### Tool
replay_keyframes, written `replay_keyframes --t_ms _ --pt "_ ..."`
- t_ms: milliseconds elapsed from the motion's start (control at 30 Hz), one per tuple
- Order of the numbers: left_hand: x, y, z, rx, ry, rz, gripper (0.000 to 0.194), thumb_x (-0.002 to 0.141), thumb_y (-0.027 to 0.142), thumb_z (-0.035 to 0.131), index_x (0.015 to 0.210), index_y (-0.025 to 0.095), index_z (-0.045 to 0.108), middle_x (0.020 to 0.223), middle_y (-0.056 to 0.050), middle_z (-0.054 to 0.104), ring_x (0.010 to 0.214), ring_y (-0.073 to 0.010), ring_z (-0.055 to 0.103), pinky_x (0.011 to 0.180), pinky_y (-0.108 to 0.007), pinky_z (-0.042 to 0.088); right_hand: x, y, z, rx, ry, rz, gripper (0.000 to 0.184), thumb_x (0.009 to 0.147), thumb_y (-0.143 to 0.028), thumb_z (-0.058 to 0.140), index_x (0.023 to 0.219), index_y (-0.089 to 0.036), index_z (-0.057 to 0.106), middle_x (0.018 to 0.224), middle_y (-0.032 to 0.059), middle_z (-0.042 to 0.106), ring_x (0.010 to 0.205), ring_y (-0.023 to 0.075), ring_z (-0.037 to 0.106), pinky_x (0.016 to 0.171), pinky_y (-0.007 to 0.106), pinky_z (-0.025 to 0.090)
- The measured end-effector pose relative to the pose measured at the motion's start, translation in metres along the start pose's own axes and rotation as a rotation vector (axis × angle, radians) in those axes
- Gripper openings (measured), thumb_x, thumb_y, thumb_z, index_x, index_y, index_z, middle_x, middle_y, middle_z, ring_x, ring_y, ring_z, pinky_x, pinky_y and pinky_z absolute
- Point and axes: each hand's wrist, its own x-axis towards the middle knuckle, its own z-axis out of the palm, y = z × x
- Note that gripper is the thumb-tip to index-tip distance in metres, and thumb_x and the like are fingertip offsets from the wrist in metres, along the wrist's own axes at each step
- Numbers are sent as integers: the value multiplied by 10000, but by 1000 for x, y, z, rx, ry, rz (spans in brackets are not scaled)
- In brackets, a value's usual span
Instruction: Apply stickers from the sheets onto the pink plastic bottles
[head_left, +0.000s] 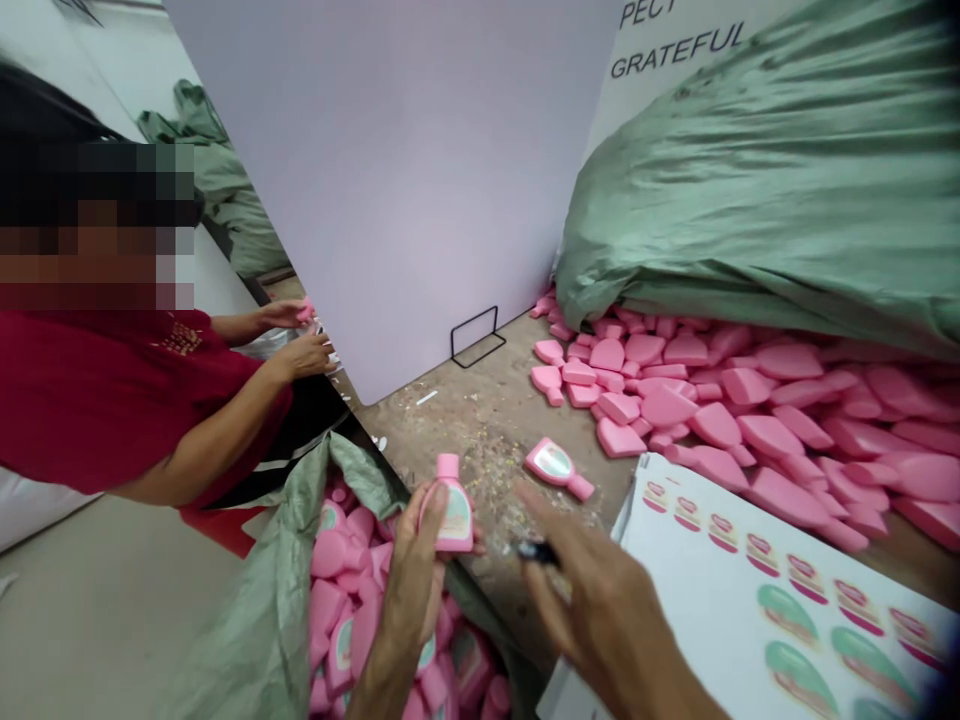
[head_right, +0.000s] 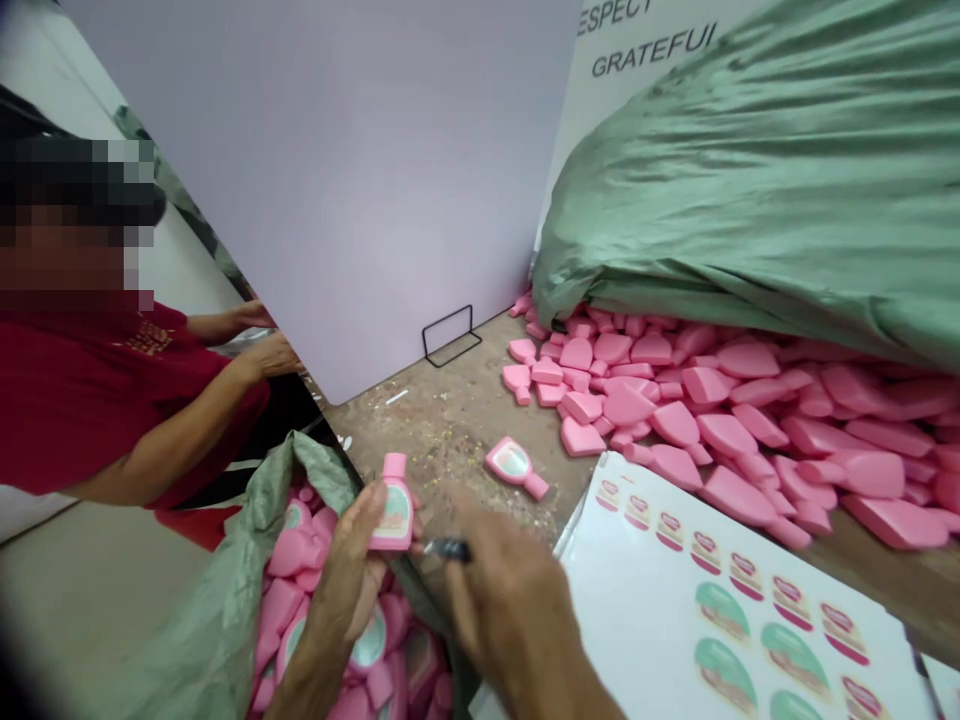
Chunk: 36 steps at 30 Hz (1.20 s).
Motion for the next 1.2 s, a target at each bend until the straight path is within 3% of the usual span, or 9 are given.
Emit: replay_keyframes --t_ms 167,300,400,467,567,767,933,1067,1200 --pt "0 8 -39 608 -251 4 233 754 385 600 856 178 564 743 6 602 632 -140 572 575 -230 441 14 69 -3 -289 -223 432 352 869 -391 462 1113 -176 598 997 124 688 899 287 650 700 368 476" --pt "-7 7 -84 1281 -351 -32 198 703 239 547 863 176 645 814 -55 675 795 -239 629 715 -317 459 20 84 7 -297 -401 515 263 865 -403 473 950 -214 635 925 88 702 863 285 656 638 337 437" --pt "-8 11 -95 1530 -246 -25 412 635 210 592 1040 157 649 1122 -145 655 1105 -331 564 959 -431 385 16 79 11 -281 -346 492 250 867 -384 466 938 -211 633 907 76 704 846 272 659 629 325 427" --pt "-4 17 -83 1434 -173 86 430 682 270 591 1097 161 623 1209 -149 611 1173 -313 518 1014 -442 349 10 71 10 -254 -226 429 253 856 -390 484 975 -216 625 914 63 703 837 257 658 640 320 433" --pt "3 24 -42 1004 -121 215 430 768 387 560 1137 166 562 1125 -126 627 962 -229 599 902 -393 452 -1 53 3 -197 -27 276 244 843 -398 505 975 -223 613 892 38 699 784 218 656 642 304 442" --pt "13 7 35 273 -278 69 739 669 398 737 1276 168 386 1074 -98 611 676 -107 596 567 -212 492 -13 21 -5 -115 173 62 203 860 -371 512 943 -201 587 815 28 680 699 168 633 631 276 441" --pt "11 -1 43 192 -282 114 399 810 518 564 923 135 548 545 37 538 400 -73 485 407 -178 419 -15 13 -6 -44 196 29 176 848 -354 536 927 -201 574 791 25 666 700 166 632 634 275 461" --pt "3 0 39 114 -264 105 379 869 527 461 840 157 539 515 51 500 381 -70 464 419 -182 422 -13 7 -6 39 180 67 155 843 -346 547 906 -207 570 767 16 658 675 151 636 607 256 482" --pt "-5 4 35 120 -81 104 407 841 556 487 786 165 584 648 14 555 522 -84 533 530 -186 465 -13 6 -7 135 138 117 148 840 -339 558 916 -212 570 776 12 663 679 142 643 597 237 500"
